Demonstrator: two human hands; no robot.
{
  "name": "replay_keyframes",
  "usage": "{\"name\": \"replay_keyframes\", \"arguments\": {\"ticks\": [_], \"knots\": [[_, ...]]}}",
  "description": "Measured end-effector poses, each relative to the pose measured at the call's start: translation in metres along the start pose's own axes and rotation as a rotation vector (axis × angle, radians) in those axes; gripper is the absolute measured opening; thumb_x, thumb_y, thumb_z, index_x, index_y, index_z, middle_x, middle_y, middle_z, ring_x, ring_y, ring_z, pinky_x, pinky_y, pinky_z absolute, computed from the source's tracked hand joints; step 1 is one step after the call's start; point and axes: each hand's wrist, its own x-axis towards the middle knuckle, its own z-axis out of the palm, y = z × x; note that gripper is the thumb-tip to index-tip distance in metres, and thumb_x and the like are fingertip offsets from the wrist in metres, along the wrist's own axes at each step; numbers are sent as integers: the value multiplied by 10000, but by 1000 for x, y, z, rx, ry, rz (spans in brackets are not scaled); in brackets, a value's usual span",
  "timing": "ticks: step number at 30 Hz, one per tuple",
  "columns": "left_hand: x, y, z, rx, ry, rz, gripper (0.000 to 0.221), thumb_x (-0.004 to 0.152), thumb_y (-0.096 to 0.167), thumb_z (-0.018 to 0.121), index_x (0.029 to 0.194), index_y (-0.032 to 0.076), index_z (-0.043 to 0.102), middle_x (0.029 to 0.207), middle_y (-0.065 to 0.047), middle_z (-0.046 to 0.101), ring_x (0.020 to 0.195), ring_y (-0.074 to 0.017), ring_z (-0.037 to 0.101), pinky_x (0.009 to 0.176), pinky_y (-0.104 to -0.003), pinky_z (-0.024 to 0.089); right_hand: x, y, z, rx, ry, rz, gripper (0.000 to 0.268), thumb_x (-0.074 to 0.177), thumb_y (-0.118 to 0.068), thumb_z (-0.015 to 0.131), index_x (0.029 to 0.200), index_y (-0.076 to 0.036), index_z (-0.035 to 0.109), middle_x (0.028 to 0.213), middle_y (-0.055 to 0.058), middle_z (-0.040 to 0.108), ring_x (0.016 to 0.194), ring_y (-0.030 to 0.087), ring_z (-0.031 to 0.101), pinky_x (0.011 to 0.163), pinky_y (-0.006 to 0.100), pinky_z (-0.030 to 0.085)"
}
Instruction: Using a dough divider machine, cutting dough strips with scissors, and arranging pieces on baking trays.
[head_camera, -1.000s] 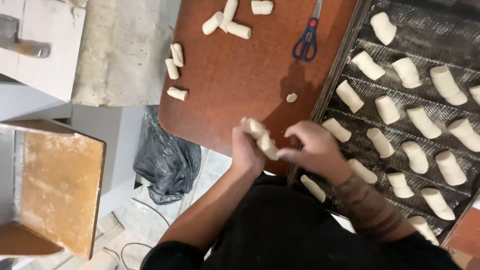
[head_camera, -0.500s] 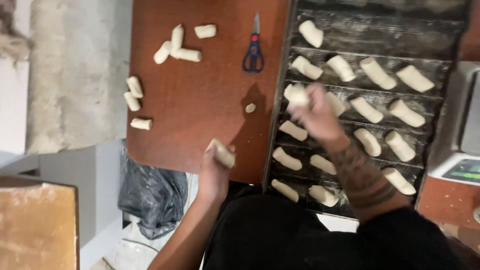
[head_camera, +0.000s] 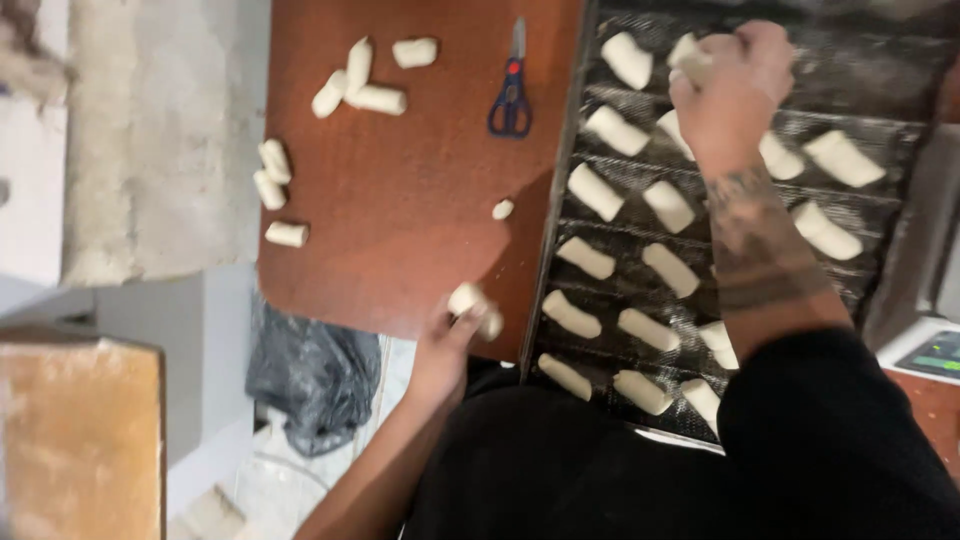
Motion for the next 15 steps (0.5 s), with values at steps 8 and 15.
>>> {"name": "replay_keyframes", "arguments": {"ticks": [8,15], "knots": [[22,11,34,-96,-377,150,580,880,-37,605,1452,-23,507,1306,-251,658,1154,-265,662,977,-338,507,-110,-155,-88,1471,-1121,472,741,1020,-674,249,978,-142,762,902,46,820,783,146,759,612,269,551],[14,31,50,20,-552,133,686,871,-46,576,1536,6,414,1468,-250,563,1103,-331,629,937,-447,505,-146,-161,-103,2079,-922,795,403,1079,-319,352,1104,-4,602,786,203,697,547,258,659,418,337,454]]}}
